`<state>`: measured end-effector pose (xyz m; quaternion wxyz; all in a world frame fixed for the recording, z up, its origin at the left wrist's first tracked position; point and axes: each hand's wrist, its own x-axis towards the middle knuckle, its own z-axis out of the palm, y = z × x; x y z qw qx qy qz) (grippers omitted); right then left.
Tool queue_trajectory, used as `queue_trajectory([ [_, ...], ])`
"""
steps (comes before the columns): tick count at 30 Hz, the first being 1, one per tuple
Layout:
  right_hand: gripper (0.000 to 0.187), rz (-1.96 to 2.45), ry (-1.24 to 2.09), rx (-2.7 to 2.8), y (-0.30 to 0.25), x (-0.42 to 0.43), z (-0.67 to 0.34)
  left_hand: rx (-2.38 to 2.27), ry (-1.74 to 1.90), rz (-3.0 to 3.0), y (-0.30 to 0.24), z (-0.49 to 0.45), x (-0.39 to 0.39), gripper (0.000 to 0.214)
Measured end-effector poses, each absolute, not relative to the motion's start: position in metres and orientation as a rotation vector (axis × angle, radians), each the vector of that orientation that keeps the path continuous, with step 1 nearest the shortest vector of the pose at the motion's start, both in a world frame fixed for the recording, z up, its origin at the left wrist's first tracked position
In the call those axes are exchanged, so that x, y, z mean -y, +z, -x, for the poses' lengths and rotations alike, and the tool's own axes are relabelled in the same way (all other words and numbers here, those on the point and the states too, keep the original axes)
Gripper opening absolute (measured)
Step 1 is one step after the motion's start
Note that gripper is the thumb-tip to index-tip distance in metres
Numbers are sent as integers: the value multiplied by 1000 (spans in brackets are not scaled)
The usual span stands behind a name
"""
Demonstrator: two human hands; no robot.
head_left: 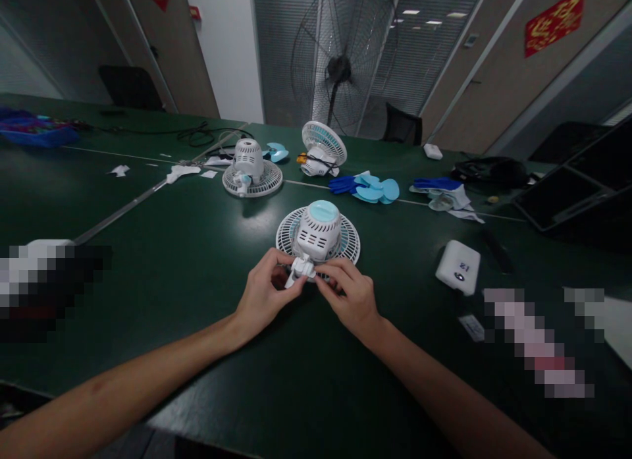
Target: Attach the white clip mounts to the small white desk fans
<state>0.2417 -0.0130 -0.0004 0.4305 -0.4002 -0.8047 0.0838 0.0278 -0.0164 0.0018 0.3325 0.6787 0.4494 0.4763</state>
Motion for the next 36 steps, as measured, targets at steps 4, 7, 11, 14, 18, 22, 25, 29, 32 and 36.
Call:
queue_trajectory([
  [4, 13, 982, 215, 2012, 1, 13, -242, -1180, 1233, -1777, 1, -27, 16, 23],
  [7, 12, 976, 221, 2009, 0, 13, -242, -1189, 1230, -1782, 1, -27, 16, 23],
  [11, 11, 968, 244, 2006, 1, 13, -242, -1183, 1221, -1774, 3, -27, 16, 23],
  [14, 11, 964, 275, 1999, 1, 12, -242, -1180, 1222, -1776, 4, -27, 17, 23],
  [18, 11, 946, 342, 1963, -1, 10, -242, -1170, 1225, -1767, 3, -27, 17, 23],
  [22, 10, 934, 414, 1943, -3, 7, -242, -1173, 1217, -1764, 2, -27, 16, 25],
  [25, 12, 919, 424, 1959, -4, 5, -242, -1171, 1220, -1766, 2, -27, 16, 25],
  [29, 13, 915, 461, 1959, -3, 5, -241, -1166, 1222, -1771, 2, -27, 16, 24],
  [32, 15, 931, 538, 1960, -2, 5, -241, -1173, 1220, -1777, 2, -27, 16, 24],
  [36, 19, 945, 632, 1957, 0, 4, -241, -1178, 1216, -1775, 2, -27, 16, 25],
])
